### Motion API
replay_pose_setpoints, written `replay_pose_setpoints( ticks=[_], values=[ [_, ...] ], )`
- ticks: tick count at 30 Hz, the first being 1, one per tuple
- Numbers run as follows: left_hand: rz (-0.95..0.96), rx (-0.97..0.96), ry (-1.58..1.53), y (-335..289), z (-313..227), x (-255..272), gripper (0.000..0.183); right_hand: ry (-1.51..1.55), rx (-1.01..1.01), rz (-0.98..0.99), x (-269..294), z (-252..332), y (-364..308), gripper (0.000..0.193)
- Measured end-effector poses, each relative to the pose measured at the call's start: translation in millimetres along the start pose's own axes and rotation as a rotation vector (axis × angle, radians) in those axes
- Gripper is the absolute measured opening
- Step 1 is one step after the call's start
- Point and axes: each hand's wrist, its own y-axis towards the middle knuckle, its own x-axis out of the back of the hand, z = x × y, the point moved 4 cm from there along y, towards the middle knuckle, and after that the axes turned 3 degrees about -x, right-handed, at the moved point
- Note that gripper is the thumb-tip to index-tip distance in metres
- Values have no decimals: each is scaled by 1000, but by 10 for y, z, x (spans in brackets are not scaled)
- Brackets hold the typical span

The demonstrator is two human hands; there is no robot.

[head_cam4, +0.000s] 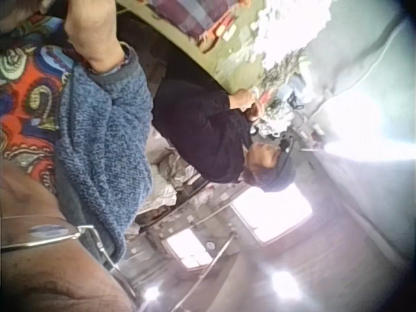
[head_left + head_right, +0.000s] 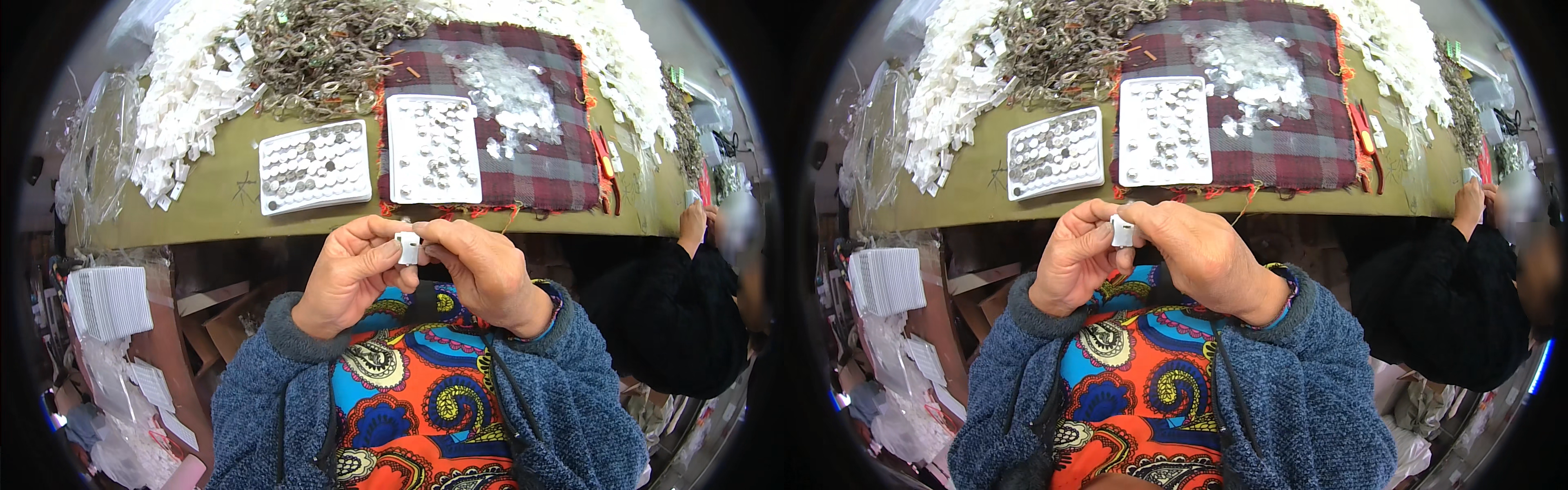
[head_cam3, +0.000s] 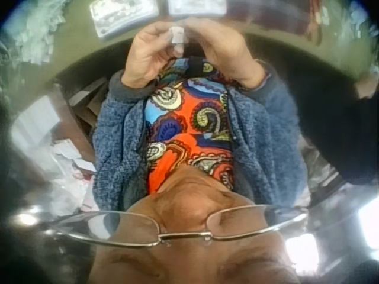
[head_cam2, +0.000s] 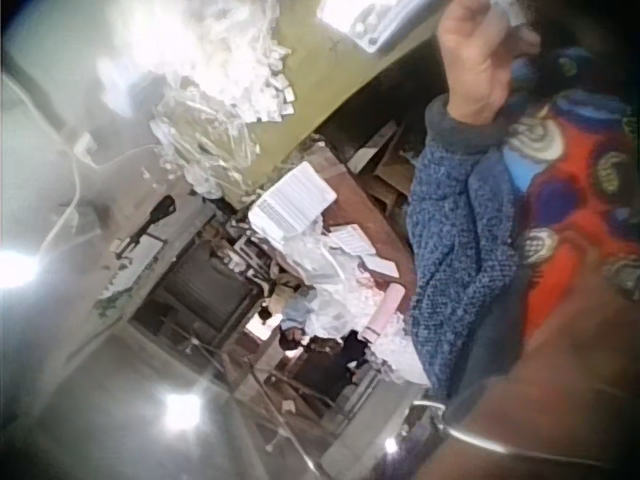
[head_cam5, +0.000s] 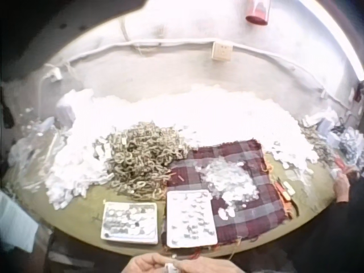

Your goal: The person repeatedly picks small white plastic housings and metal components from piles on a table, inserts the metal parts into the housings, and places the assembled units into white trays. The person also uses a red utility knife to trim excess material from some components.

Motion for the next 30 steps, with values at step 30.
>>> replay_pose_setpoints(
  ticks=[30],
  values=[
    [-86,29,119,12,-73,-36,20,89,-323,111,22,-56,106,6]
  ],
)
